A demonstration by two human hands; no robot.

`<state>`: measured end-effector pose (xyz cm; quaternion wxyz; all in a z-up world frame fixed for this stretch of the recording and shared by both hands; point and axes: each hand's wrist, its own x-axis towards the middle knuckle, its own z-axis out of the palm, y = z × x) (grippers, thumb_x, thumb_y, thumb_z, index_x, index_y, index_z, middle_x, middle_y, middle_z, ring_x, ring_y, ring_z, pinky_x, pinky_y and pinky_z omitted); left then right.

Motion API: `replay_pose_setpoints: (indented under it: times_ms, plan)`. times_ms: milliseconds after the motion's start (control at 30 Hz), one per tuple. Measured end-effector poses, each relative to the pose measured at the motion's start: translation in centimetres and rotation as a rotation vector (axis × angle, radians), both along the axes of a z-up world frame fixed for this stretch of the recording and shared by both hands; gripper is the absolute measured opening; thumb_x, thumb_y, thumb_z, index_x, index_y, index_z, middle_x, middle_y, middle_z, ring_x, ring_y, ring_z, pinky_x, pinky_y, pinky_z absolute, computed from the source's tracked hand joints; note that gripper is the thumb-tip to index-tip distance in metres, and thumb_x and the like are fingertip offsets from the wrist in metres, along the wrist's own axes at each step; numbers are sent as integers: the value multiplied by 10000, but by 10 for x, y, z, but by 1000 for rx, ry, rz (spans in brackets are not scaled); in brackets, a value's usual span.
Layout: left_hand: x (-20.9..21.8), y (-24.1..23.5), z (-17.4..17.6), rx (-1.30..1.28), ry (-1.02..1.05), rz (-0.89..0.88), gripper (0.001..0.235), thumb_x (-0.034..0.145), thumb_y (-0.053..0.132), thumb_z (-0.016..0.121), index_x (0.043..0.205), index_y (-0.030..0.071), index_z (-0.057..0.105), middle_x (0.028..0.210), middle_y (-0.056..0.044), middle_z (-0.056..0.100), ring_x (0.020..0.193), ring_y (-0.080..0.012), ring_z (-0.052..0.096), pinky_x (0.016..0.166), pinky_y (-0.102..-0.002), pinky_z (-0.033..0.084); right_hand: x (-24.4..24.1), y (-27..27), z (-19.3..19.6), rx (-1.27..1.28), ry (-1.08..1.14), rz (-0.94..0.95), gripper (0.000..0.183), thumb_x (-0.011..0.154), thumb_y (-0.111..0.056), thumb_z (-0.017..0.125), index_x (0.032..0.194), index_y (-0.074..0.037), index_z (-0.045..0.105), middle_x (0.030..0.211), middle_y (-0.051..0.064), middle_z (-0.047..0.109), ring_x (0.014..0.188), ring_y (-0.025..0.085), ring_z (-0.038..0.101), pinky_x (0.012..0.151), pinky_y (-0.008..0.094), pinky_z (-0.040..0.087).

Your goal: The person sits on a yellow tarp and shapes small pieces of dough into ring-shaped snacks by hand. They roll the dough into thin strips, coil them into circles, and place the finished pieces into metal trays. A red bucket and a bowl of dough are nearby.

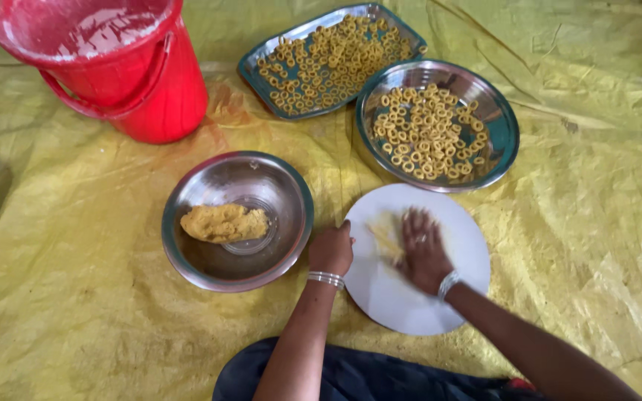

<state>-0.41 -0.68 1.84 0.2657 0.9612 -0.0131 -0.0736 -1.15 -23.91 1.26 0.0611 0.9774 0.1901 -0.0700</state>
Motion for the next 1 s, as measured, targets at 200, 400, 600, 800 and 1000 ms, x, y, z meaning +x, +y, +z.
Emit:
replay_pose_setpoints:
  times_ms: [200,400,600,800,1000]
  plan:
    - [-5,2,5,-20,-25,4,337,954,275,644,1257,128,646,994,-190,716,929,-392,706,748,-533,566,-56,4,66,36,186,-322,918,841,-612,644,1570,-214,252,1634,70,267,1537,284,235,1196,676,79]
    - [-2,-1,9,-6,14,21,330,957,296,654,1231,112,653,990,-192,713,931,-389,704,762,-523,564,-70,-44,63,109,161,-202,386,970,-252,591,1352,-262,651,1332,75,656,1161,244,647,1081,414,508]
    - [-4,3,5,-32,-16,10,283,962,268,649,1177,87,679,977,-185,726,948,-377,708,785,-515,562,-31,-78,48,12,-49,-162,286,1012,-158,531,1218,-196,725,1342,71,669,1187,236,651,1085,429,500]
    - [-1,0,8,-20,2,27,272,972,259,625,1184,98,676,991,-190,723,957,-380,708,790,-518,564,-54,-10,17,192,3,83,826,943,-468,539,1545,32,278,1619,205,252,1511,319,190,1220,483,147]
    - [-5,3,10,-29,17,22,245,973,248,619,1164,108,681,1006,-196,721,960,-391,706,793,-524,561,-18,52,-12,111,4,-28,925,971,-571,461,1562,66,145,1668,242,106,1548,388,68,1231,510,108]
